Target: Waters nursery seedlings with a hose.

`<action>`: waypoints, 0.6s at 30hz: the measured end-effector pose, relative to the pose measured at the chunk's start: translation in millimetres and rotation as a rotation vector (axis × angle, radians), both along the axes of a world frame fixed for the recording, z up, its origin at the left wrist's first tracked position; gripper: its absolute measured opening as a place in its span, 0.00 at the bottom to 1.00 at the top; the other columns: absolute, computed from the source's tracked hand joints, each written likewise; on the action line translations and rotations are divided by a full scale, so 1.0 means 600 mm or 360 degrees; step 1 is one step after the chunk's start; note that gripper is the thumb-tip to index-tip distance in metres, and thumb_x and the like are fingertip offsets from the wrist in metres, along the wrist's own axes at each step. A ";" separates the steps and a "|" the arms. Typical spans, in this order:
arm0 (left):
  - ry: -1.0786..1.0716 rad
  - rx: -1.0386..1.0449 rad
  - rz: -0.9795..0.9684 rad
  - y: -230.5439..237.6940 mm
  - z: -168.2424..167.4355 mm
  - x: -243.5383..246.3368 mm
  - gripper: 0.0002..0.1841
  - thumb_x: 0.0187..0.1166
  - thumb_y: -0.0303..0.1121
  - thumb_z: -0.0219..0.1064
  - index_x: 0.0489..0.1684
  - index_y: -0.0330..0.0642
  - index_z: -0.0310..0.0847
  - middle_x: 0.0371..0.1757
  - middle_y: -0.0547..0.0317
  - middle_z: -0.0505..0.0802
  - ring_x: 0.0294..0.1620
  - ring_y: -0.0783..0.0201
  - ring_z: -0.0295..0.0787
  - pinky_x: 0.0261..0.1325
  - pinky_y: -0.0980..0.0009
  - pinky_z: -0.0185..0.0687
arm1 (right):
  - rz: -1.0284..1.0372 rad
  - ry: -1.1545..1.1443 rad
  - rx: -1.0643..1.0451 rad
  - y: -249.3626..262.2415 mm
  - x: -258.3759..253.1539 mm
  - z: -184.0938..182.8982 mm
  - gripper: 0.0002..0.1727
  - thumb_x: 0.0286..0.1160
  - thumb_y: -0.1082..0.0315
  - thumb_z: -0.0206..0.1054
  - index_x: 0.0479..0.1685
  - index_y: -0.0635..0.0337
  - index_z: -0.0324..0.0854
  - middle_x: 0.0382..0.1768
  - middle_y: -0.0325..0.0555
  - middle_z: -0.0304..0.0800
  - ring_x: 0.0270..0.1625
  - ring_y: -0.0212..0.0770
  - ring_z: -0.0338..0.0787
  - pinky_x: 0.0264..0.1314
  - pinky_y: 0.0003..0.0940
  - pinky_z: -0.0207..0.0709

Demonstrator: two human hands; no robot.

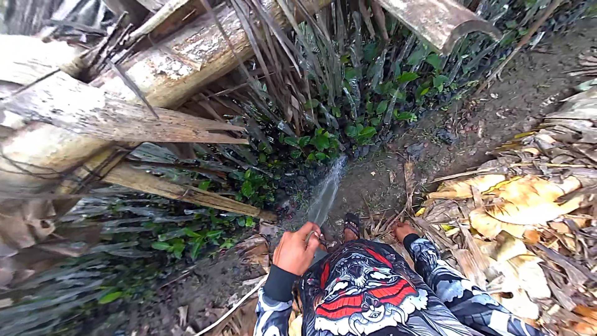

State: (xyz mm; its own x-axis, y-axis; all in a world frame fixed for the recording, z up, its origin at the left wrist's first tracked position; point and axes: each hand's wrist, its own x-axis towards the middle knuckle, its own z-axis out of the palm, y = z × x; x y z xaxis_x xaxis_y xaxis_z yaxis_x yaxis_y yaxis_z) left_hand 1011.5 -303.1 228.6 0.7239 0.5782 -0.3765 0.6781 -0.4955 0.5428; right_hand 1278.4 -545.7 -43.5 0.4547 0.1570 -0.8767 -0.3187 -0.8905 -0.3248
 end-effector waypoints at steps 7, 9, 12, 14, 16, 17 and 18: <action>-0.0061 0.0052 -0.0071 0.007 0.003 0.041 0.18 0.81 0.45 0.52 0.53 0.53 0.90 0.25 0.59 0.90 0.24 0.58 0.86 0.31 0.52 0.79 | -0.0144 0.0043 0.0020 -0.025 0.019 -0.004 0.22 0.96 0.58 0.51 0.73 0.65 0.77 0.50 0.61 0.86 0.42 0.49 0.85 0.50 0.47 0.80; -0.0066 0.0056 -0.0067 0.012 0.004 0.053 0.19 0.81 0.45 0.52 0.53 0.54 0.90 0.26 0.59 0.90 0.25 0.59 0.87 0.32 0.52 0.80 | -0.0158 0.0052 0.0013 -0.031 0.026 -0.008 0.22 0.96 0.58 0.51 0.72 0.65 0.77 0.49 0.60 0.86 0.41 0.48 0.86 0.48 0.47 0.81; -0.0019 0.0058 -0.0079 0.010 0.008 0.079 0.19 0.82 0.46 0.52 0.54 0.55 0.90 0.28 0.59 0.91 0.27 0.58 0.87 0.33 0.50 0.81 | -0.0222 0.0072 0.0027 -0.041 0.035 -0.010 0.21 0.96 0.58 0.50 0.71 0.64 0.77 0.45 0.57 0.85 0.37 0.46 0.84 0.44 0.44 0.80; -0.0015 0.0087 -0.0092 0.011 0.007 0.094 0.19 0.81 0.46 0.51 0.54 0.55 0.90 0.28 0.58 0.91 0.28 0.57 0.88 0.34 0.49 0.81 | -0.0242 0.0062 0.0040 -0.050 0.044 -0.011 0.21 0.96 0.58 0.50 0.70 0.64 0.78 0.44 0.57 0.85 0.35 0.45 0.83 0.43 0.44 0.80; 0.0005 0.0113 -0.0102 0.013 0.006 0.107 0.19 0.81 0.45 0.52 0.53 0.54 0.90 0.30 0.56 0.93 0.30 0.55 0.91 0.36 0.47 0.82 | -0.0240 0.0053 0.0033 -0.064 0.055 -0.016 0.22 0.97 0.57 0.49 0.70 0.64 0.79 0.48 0.59 0.87 0.38 0.47 0.85 0.46 0.46 0.81; 0.0036 0.0113 -0.0112 0.013 0.005 0.113 0.19 0.81 0.45 0.52 0.53 0.54 0.90 0.31 0.55 0.93 0.32 0.54 0.91 0.37 0.46 0.83 | -0.0252 0.0056 0.0033 -0.070 0.060 -0.018 0.22 0.97 0.57 0.49 0.71 0.64 0.79 0.49 0.60 0.87 0.40 0.48 0.86 0.47 0.47 0.81; 0.0077 0.0101 -0.0128 0.012 0.004 0.120 0.19 0.82 0.45 0.52 0.54 0.54 0.90 0.33 0.54 0.94 0.34 0.53 0.92 0.38 0.45 0.83 | -0.0258 0.0055 0.0026 -0.077 0.064 -0.020 0.22 0.97 0.57 0.49 0.71 0.64 0.78 0.49 0.59 0.87 0.40 0.49 0.86 0.48 0.48 0.81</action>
